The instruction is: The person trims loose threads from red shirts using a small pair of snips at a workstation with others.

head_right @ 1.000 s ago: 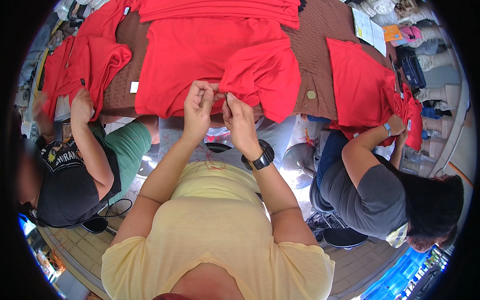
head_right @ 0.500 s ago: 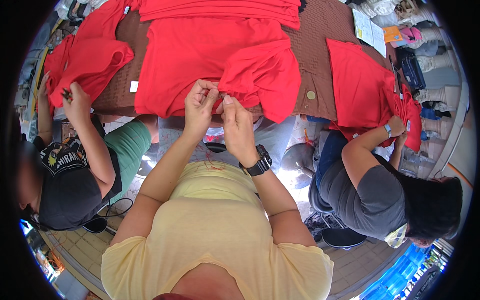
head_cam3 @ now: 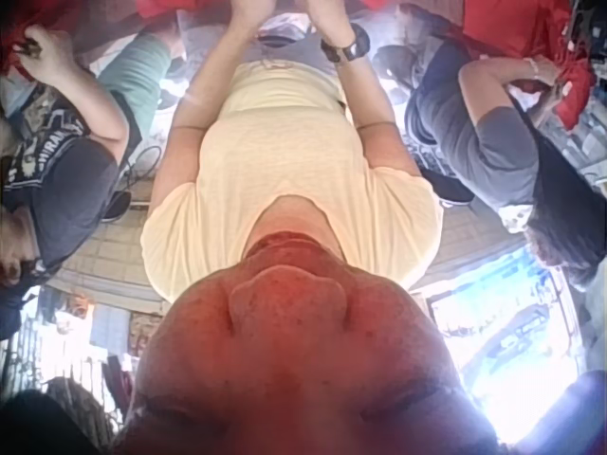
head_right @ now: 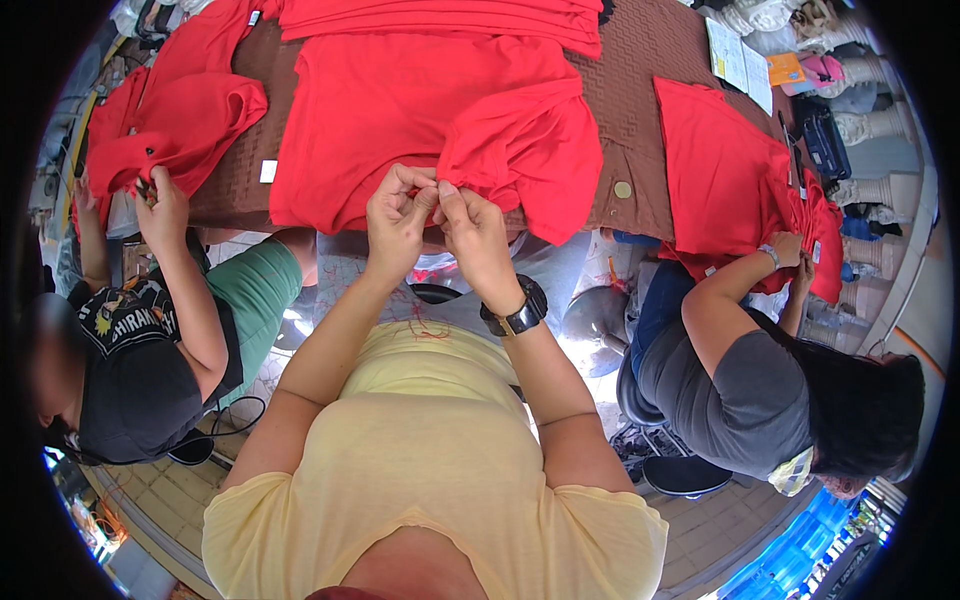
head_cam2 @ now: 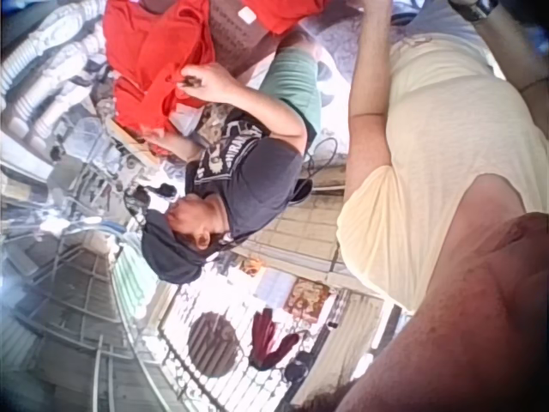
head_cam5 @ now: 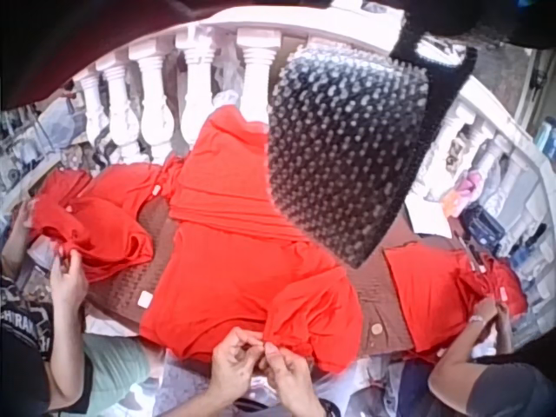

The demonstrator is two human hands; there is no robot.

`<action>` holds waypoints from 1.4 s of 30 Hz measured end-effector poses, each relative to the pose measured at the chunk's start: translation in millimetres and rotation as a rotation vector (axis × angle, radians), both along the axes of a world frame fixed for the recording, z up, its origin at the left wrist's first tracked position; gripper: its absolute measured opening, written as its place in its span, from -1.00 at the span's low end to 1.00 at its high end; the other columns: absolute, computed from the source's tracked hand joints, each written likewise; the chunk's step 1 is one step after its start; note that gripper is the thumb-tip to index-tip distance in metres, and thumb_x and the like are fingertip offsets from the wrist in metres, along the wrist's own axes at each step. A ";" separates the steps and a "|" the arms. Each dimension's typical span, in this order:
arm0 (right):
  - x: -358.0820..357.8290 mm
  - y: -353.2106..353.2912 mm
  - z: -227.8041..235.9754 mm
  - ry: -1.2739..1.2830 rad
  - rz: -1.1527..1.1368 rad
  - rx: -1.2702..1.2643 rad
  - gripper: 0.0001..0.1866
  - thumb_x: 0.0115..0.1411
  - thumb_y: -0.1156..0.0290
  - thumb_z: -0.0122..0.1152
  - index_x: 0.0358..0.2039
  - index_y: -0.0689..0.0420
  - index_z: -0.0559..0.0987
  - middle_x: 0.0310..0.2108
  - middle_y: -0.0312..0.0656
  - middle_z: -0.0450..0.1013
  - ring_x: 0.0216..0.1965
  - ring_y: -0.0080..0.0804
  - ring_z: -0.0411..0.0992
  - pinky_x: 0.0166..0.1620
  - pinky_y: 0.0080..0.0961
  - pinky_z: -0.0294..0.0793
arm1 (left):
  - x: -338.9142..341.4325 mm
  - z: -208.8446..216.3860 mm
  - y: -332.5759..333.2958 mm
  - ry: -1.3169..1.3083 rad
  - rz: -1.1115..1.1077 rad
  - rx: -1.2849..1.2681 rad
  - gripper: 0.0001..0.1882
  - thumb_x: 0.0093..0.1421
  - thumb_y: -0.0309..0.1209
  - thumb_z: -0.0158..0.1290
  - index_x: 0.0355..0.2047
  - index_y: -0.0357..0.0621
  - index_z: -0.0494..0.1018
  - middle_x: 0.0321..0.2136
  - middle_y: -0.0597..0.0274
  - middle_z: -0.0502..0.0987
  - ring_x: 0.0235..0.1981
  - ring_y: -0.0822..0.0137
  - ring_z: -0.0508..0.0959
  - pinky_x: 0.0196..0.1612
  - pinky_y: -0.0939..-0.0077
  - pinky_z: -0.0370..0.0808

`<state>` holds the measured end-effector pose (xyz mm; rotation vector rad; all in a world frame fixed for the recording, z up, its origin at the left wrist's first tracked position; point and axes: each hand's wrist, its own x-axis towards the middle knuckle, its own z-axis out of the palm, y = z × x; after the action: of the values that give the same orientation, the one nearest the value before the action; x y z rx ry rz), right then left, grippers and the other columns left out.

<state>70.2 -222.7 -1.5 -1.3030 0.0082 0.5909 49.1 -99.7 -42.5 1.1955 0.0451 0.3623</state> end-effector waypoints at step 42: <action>68.5 -35.6 -7.1 -0.670 -0.138 -0.271 -0.82 0.29 0.41 0.29 -0.26 0.30 0.62 -0.45 -0.34 0.52 -0.40 -0.68 0.38 -0.30 -0.64 0.39 | -36.9 35.2 34.9 0.043 -0.512 0.951 -0.85 0.26 -0.48 0.17 -0.22 -0.30 0.51 -0.31 0.12 0.59 -0.26 0.40 0.58 -0.19 0.49 0.54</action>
<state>138.7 -258.3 -8.6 -1.6976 -0.3816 0.0124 12.2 -64.7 -7.3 2.0847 -0.4342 -0.1318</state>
